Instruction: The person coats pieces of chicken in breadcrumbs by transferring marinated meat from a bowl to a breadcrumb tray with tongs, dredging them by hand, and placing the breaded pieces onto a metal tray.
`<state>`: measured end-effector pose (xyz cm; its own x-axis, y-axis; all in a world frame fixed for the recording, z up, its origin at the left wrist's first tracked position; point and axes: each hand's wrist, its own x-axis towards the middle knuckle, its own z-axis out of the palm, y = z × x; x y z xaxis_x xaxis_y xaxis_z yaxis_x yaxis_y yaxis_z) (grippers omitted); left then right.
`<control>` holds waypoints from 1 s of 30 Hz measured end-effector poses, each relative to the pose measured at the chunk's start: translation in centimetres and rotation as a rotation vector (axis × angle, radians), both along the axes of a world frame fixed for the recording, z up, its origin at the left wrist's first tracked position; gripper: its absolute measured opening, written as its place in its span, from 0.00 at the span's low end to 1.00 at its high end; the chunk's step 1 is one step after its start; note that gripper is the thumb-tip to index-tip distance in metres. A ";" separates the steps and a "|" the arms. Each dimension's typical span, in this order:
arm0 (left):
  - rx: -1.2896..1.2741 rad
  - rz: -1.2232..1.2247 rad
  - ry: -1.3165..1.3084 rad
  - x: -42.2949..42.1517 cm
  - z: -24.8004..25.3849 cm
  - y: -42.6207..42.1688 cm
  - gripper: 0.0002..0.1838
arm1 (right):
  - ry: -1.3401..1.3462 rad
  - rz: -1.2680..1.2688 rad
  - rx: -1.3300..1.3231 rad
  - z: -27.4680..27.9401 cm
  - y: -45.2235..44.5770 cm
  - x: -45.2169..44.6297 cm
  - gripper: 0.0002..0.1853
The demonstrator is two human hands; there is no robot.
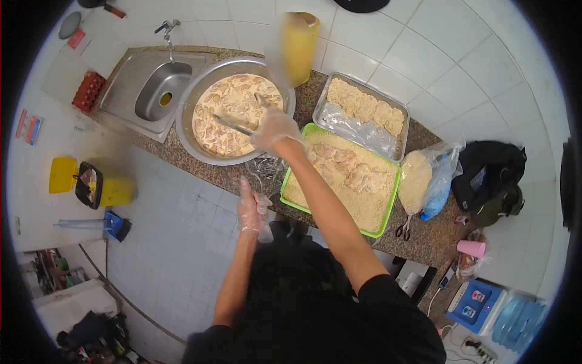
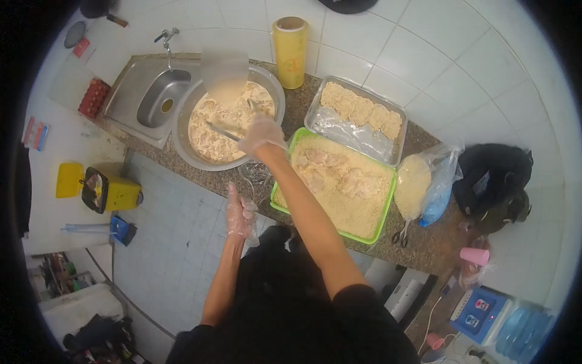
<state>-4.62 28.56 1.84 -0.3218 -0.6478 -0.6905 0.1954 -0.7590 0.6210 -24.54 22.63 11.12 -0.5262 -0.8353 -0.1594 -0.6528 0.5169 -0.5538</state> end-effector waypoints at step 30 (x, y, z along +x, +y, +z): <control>-1.532 -1.373 -0.335 -14.6 -10.6 11.8 0.24 | 0.763 -0.314 0.354 -16.3 30.9 -7.7 0.26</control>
<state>-19.26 40.36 -8.75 -0.9889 -0.1298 -0.0726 -0.1463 0.7613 0.6317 -32.26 53.50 -5.16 -0.7903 -0.6033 0.1066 -0.5777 0.7918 0.1982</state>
